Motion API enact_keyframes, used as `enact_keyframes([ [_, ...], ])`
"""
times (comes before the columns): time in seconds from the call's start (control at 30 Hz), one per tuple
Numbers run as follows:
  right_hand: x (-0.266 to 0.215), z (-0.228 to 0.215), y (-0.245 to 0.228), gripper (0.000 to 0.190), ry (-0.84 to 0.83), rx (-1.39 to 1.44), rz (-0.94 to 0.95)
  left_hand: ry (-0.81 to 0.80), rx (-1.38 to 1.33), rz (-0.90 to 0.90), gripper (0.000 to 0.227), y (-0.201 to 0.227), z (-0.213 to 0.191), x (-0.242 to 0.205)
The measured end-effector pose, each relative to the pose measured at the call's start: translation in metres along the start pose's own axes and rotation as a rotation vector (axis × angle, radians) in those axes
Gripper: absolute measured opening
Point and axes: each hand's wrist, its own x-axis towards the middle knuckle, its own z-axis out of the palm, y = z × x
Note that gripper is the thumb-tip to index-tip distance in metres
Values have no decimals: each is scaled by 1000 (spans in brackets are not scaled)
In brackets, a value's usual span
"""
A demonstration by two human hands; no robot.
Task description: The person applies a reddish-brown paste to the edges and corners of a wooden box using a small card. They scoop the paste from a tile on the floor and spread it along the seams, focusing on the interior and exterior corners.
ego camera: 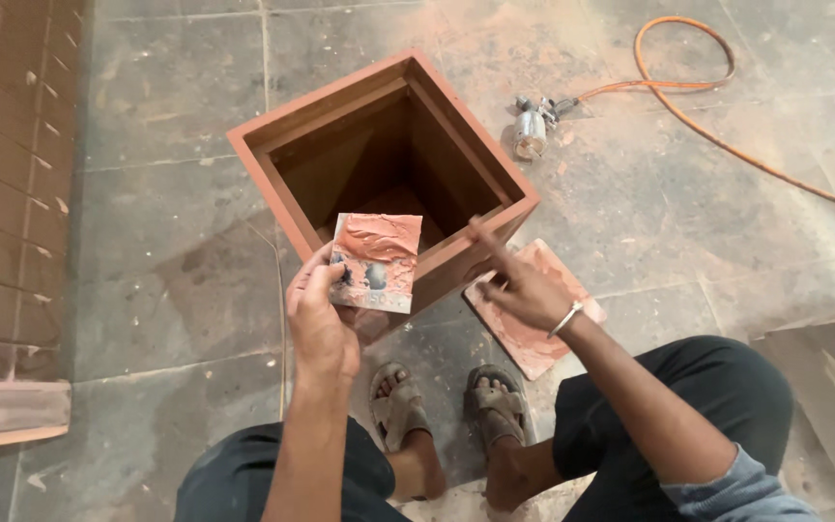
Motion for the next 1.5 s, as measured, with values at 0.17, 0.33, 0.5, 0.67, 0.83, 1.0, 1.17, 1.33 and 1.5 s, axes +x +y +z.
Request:
enact_keyframes([
  [0.17,4,-2,-3,108,265,-598,109,-9,31,34,37,7,-8,-9],
  [0.33,-17,6,-16,92,70,-805,379,16,27,60,36,19,-6,-8],
  [0.5,4,-20,23,100,295,-421,134,58,46,62,39,23,-8,-12],
  [0.67,7,27,24,101,311,-185,8,25,-34,75,40,16,-15,-3],
  [0.83,-7,94,-40,106,269,-300,-342,80,-112,29,40,1,2,8],
  [1.0,1,60,-49,99,252,-294,-185,93,-114,30,39,16,-5,-4],
  [1.17,-21,74,-52,99,-6,-599,169,67,-97,101,40,18,-25,-4],
  [1.33,-17,44,-38,93,64,-793,405,200,-98,92,38,26,-41,0],
  [1.5,5,61,-15,98,297,-296,43,171,-99,136,39,34,-48,-3],
])
